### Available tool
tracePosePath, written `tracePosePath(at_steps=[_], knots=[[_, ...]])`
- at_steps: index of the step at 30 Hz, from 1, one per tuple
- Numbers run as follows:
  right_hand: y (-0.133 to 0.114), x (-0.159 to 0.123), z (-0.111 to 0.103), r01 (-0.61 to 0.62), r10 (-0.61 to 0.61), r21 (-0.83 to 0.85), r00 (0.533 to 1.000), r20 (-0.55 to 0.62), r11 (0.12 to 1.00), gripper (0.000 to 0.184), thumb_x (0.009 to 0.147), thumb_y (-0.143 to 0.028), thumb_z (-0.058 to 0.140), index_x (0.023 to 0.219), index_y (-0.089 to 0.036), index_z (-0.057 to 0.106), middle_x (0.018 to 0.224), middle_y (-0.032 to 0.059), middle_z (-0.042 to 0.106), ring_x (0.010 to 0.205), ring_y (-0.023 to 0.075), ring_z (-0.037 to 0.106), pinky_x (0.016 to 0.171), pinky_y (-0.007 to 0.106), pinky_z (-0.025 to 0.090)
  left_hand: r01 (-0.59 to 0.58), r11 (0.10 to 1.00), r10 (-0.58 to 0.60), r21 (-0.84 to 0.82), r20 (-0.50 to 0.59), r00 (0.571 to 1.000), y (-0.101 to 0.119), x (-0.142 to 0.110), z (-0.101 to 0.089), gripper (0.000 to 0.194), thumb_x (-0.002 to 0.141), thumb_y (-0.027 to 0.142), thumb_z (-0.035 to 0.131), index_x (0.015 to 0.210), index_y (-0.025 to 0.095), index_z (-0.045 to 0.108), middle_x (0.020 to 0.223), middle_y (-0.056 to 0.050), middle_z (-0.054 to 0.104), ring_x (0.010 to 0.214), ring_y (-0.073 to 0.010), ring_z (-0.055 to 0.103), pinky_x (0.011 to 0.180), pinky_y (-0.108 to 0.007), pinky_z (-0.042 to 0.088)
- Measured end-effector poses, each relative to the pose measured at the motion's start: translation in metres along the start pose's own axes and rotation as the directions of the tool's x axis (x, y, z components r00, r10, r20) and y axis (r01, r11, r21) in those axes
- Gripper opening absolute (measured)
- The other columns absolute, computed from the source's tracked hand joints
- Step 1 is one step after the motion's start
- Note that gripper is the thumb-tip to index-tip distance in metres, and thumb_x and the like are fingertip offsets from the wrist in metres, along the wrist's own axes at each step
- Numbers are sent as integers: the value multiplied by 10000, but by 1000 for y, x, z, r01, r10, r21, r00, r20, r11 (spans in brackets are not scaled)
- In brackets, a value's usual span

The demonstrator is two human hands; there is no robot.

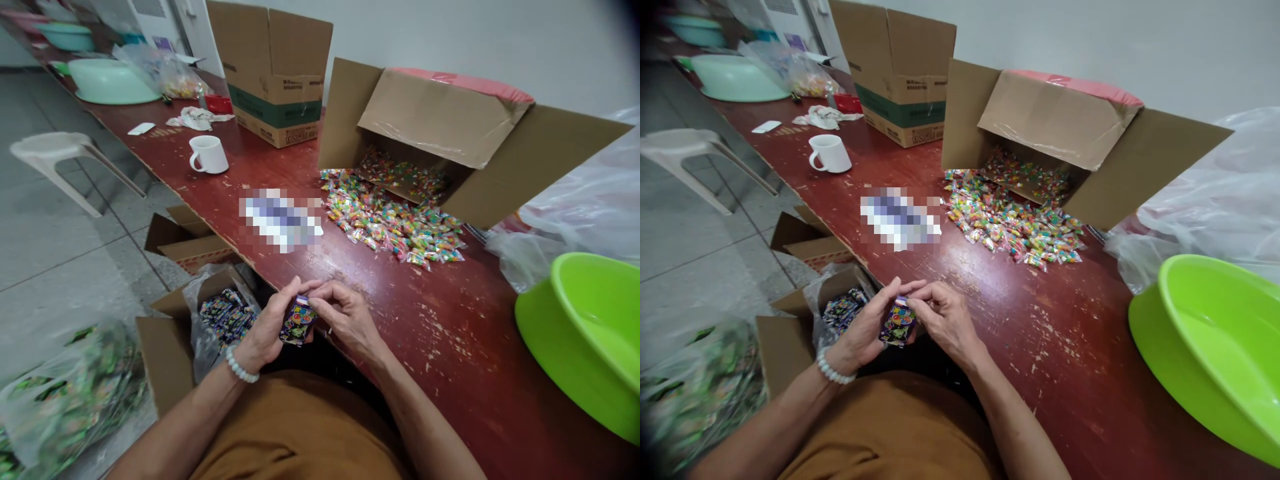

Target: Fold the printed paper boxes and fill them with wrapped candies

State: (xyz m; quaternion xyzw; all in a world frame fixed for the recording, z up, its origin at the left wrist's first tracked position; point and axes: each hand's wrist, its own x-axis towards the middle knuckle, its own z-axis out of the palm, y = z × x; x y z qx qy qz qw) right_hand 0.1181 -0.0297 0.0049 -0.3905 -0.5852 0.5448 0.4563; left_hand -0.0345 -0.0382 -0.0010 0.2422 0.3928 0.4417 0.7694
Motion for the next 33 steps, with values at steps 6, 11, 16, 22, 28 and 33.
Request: tracePosePath(at_steps=[6, 11, 16, 22, 28, 33], knots=[[18, 1, 1, 150, -121, -197, 981, 152, 969, 151, 894, -358, 655, 1005, -264, 693, 1106, 57, 662, 1060, 214, 624, 913, 378, 505, -41, 998, 44, 37, -85, 995, 4, 0, -12, 415, 832, 387, 654, 1182, 165, 676, 930, -66, 734, 503, -135, 626, 430, -263, 522], [30, 71, -16, -97, 62, -439, 994, -95, 893, 258, 896, -392, 611, 1084, -221, 661, 919, 31, 684, 806, 184, 655, 768, 321, 520, -191, 851, 380, 489, -322, 867, 13, 2, -68, 458, 817, 493, 641, 1134, 164, 675, 857, -51, 724, 678, -194, 670, 588, -273, 523], [39, 148, -18, -250, -1, -706, 942, -334, 662, 439, 876, -396, 649, 1223, -133, 596, 1256, 189, 579, 1188, 321, 565, 962, 443, 450, 73, 392, 601, 917, -315, 735, 16, 7, -124, 517, 853, 544, 544, 1204, 182, 657, 1200, -132, 694, 1146, -323, 611, 1019, -440, 435], [44, 160, 1, -371, 45, -798, 916, -399, 475, 523, 822, -533, 685, 1148, -133, 598, 1237, 225, 542, 1170, 384, 547, 897, 471, 456, 44, -163, 796, 986, 105, 596, 35, 38, -91, 493, 947, 397, 434, 1374, 187, 564, 1428, -141, 566, 1323, -352, 467, 1142, -545, 253], [55, 156, 2, -353, -11, -610, 860, -510, 709, 419, 741, -420, 736, 1055, -185, 587, 1206, 170, 570, 1135, 339, 545, 930, 448, 414, -25, -393, 696, 919, 315, 645, 61, 96, -64, 539, 960, 339, 436, 1480, 202, 459, 1483, -131, 518, 1426, -415, 333, 1116, -729, 14], [50, 153, -13, -276, 41, -447, 883, -467, 851, 213, 810, -430, 579, 807, -217, 578, 852, 37, 643, 852, 221, 606, 785, 338, 467, -64, -369, 735, 927, 334, 590, 59, 100, -66, 513, 952, 342, 456, 1435, 177, 514, 1473, -148, 525, 1436, -399, 336, 1135, -707, -13]])
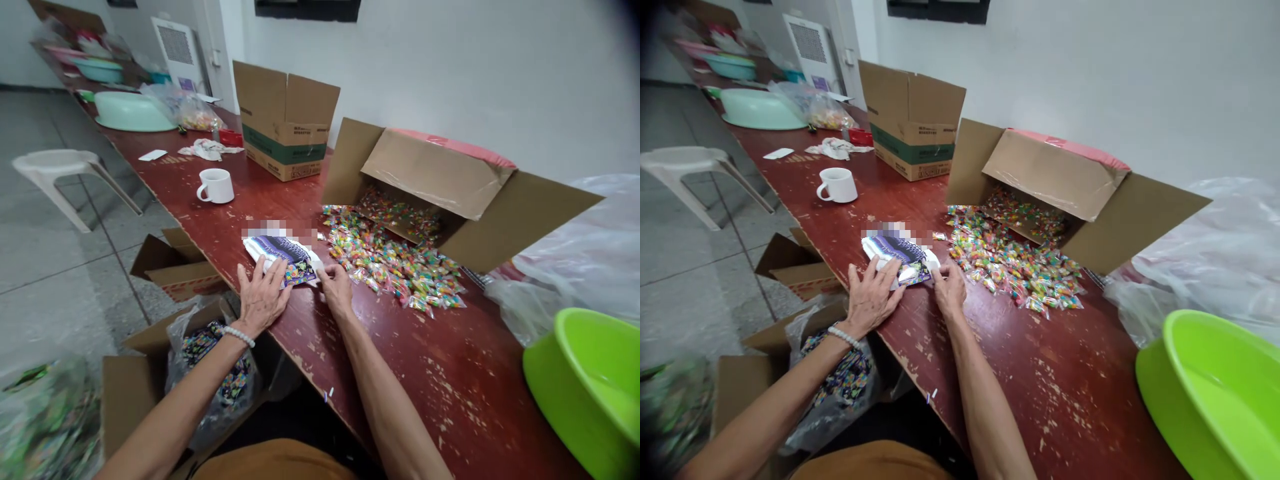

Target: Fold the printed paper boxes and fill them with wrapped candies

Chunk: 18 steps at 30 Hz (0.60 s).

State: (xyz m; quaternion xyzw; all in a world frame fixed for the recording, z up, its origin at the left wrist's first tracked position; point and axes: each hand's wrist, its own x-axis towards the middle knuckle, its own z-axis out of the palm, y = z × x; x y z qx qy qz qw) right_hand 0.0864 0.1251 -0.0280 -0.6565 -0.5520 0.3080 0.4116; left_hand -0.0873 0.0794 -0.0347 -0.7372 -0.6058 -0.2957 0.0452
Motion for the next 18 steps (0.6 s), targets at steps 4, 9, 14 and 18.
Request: tracePosePath(at_steps=[4, 9, 14, 18], knots=[[-7, -12, -35, 46, -75, 194, 986, 146, 980, 232, 784, -433, 590, 799, -201, 584, 738, -5, 621, 694, 157, 573, 682, 273, 472, 110, 952, -123, -285, -28, 992, 12, -6, -32, 551, 896, 412, 550, 1382, 154, 559, 1435, -162, 564, 1393, -373, 413, 1182, -599, 135], [-22, -48, -71, 23, -269, 542, 885, 381, 840, 260, 748, -442, 737, 800, -209, 633, 745, -15, 632, 686, 141, 557, 682, 267, 466, 679, 238, 227, -694, 720, 656, 41, -19, -74, 519, 849, 555, 610, 1156, 145, 694, 1092, -163, 740, 968, -337, 700, 883, -467, 524], [-28, -72, -77, -23, -318, 666, 866, 386, 745, 253, 765, -434, 780, 803, -217, 655, 747, -25, 624, 674, 123, 553, 682, 259, 465, 826, -245, 463, -508, 687, 560, 67, -45, -70, 522, 693, 480, 822, 1051, 122, 696, 843, -95, 735, 726, -236, 725, 795, -396, 561], [-30, -82, -81, -67, -280, 689, 882, 379, 721, 258, 761, -437, 790, 891, -243, 683, 851, 4, 684, 753, 153, 608, 742, 304, 504, 792, -211, 336, -573, 718, 609, 77, -50, -67, 409, 697, 443, 835, 888, 108, 701, 717, -62, 704, 595, -186, 698, 689, -324, 569]])
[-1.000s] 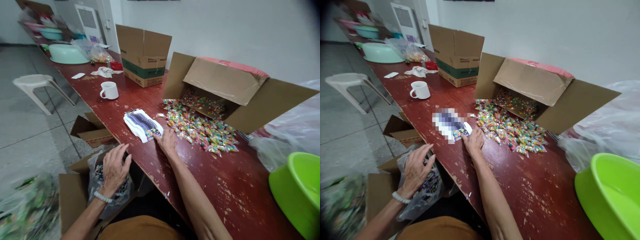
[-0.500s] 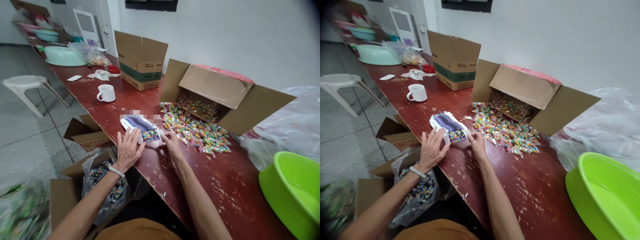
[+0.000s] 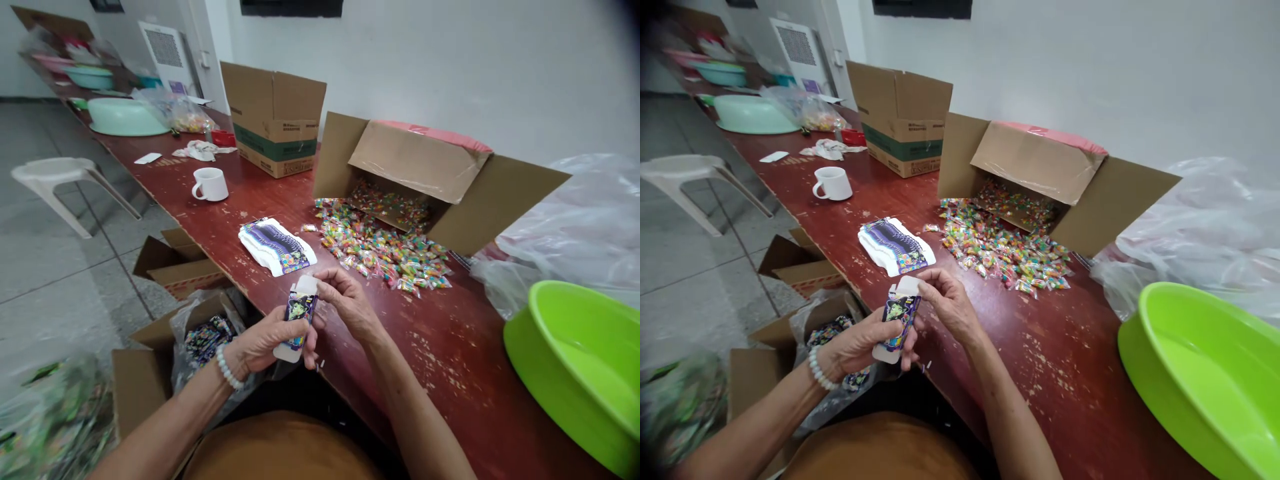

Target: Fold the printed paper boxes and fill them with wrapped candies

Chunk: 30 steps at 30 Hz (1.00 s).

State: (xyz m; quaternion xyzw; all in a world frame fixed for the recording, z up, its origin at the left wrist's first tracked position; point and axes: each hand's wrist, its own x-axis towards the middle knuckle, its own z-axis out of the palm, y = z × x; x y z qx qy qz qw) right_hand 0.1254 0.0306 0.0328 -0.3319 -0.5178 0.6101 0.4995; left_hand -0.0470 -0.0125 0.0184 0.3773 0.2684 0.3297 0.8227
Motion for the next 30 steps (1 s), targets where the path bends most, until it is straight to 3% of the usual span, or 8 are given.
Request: tracePosePath(at_steps=[4, 7, 10, 14, 17, 20, 26, 30], knots=[[-1, -13, 5, -70, 69, 46, 997, 28, 996, 416, 683, -407, 851, 1019, -242, 669, 852, 15, 702, 715, 154, 636, 673, 287, 519, -28, 993, 48, 118, -174, 984, 2, 3, 6, 370, 702, 425, 834, 805, 113, 666, 660, -55, 693, 517, -162, 662, 543, -263, 535], [5, -22, 11, -172, 168, 45, 983, 68, 984, 313, 734, -455, 786, 854, -195, 659, 646, -6, 645, 498, 129, 559, 497, 261, 459, -53, 982, 93, 179, -224, 970, 1, 7, 4, 370, 723, 435, 810, 828, 116, 654, 655, -49, 690, 514, -154, 640, 531, -266, 527], [11, -25, 14, -92, 81, -88, 990, -116, 992, 302, 773, -463, 725, 724, -177, 641, 584, -15, 604, 489, 118, 525, 494, 246, 433, -85, 949, 171, 302, -272, 947, -3, 12, -2, 355, 728, 408, 806, 851, 113, 651, 708, -42, 694, 607, -152, 649, 579, -244, 519], [14, -23, 9, -3, -72, -274, 962, -264, 962, 228, 796, -398, 689, 815, -171, 672, 668, -8, 637, 603, 132, 566, 598, 252, 464, -220, 883, 383, 415, -365, 849, -10, 14, -2, 464, 716, 363, 814, 1065, 161, 584, 892, -40, 717, 774, -189, 693, 686, -283, 564], [17, -24, 7, -4, -55, -184, 948, -313, 983, 369, 769, -347, 730, 1082, -202, 599, 661, -49, 615, 608, 132, 574, 608, 246, 466, -306, 838, 501, 452, -412, 762, -18, 10, 6, 614, 769, 351, 769, 1278, 220, 451, 937, -29, 715, 767, -186, 706, 695, -305, 580], [22, -27, 10, 36, -71, -112, 944, -323, 993, 418, 778, -326, 736, 1134, -227, 541, 664, -62, 616, 625, 131, 579, 627, 243, 461, -294, 773, 572, 562, -417, 706, -22, 5, 11, 602, 803, 340, 729, 1338, 236, 474, 983, -37, 715, 816, -191, 706, 718, -285, 574], [24, -32, 16, 54, -63, -40, 959, -276, 998, 304, 789, -375, 735, 1022, -209, 633, 803, 3, 680, 733, 151, 615, 712, 278, 483, -297, 863, 450, 409, -352, 821, -12, 1, 12, 551, 834, 326, 702, 1320, 226, 461, 1043, -51, 694, 831, -180, 692, 733, -287, 573], [21, -33, 13, 59, -59, -10, 962, -265, 998, 286, 770, -372, 758, 993, -220, 664, 827, -2, 682, 746, 144, 609, 717, 268, 479, -306, 872, 430, 381, -299, 852, -6, -1, 12, 588, 832, 277, 703, 1346, 247, 418, 1006, -31, 679, 823, -158, 667, 713, -257, 549]])
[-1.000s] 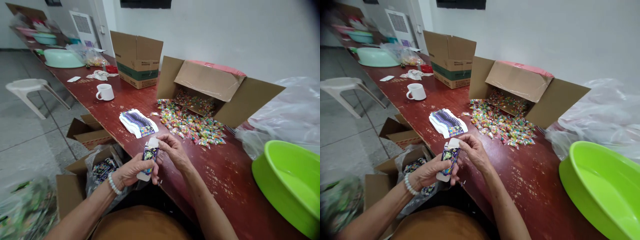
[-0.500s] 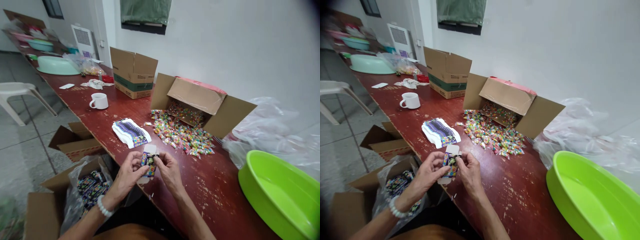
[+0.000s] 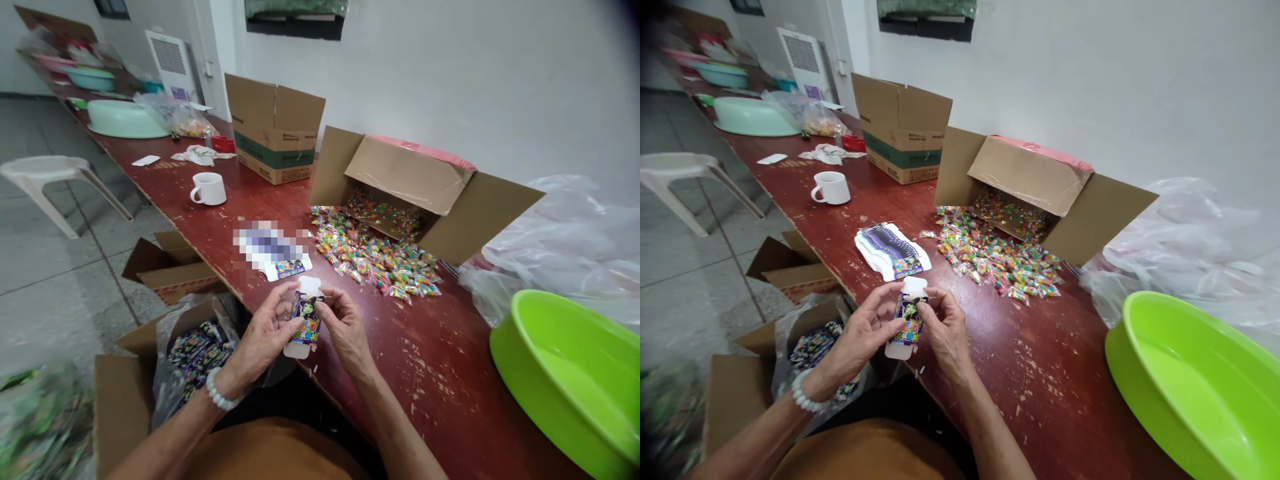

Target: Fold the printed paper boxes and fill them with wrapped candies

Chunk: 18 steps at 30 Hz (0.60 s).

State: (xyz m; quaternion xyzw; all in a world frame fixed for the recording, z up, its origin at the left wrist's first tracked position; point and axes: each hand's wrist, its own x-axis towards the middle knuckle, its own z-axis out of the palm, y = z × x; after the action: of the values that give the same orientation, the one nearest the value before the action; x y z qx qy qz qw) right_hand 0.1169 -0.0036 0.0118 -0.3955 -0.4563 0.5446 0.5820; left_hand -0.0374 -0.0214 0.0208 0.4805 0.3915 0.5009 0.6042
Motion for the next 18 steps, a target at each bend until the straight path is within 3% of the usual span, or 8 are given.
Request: tracePosePath(at_steps=[7, 10, 15, 18], knots=[[-5, 6, -14, -84, 96, -135, 992, 84, 987, 243, 721, -406, 792, 783, -176, 744, 775, 23, 713, 718, 153, 600, 729, 283, 464, 39, 998, -42, 50, 66, 997, -3, 2, -5, 337, 831, 281, 702, 1104, 214, 516, 891, 1, 661, 748, -121, 610, 677, -228, 502], [-6, 9, -15, -105, 116, -107, 989, 94, 989, 253, 702, -415, 810, 735, -175, 740, 712, 7, 680, 663, 132, 561, 682, 266, 447, 60, 997, -63, 46, 74, 995, -1, 2, -4, 269, 832, 285, 699, 1022, 214, 523, 810, 30, 641, 691, -103, 581, 633, -203, 473], [2, 9, -13, -261, 260, -5, 957, 126, 965, 345, 696, -491, 807, 764, -165, 720, 685, 4, 638, 584, 111, 508, 592, 248, 418, 130, 991, -129, -20, 45, 991, 0, 1, -2, 256, 809, 281, 714, 980, 216, 536, 731, 49, 620, 611, -95, 573, 559, -180, 440], [5, 6, -16, -169, 172, -56, 983, 60, 984, 305, 744, -469, 771, 835, -184, 714, 725, -2, 644, 618, 120, 521, 610, 246, 424, 130, 991, -130, -31, 14, 991, -3, 0, -2, 280, 808, 312, 724, 990, 217, 532, 743, 44, 626, 616, -105, 587, 557, -189, 452]])
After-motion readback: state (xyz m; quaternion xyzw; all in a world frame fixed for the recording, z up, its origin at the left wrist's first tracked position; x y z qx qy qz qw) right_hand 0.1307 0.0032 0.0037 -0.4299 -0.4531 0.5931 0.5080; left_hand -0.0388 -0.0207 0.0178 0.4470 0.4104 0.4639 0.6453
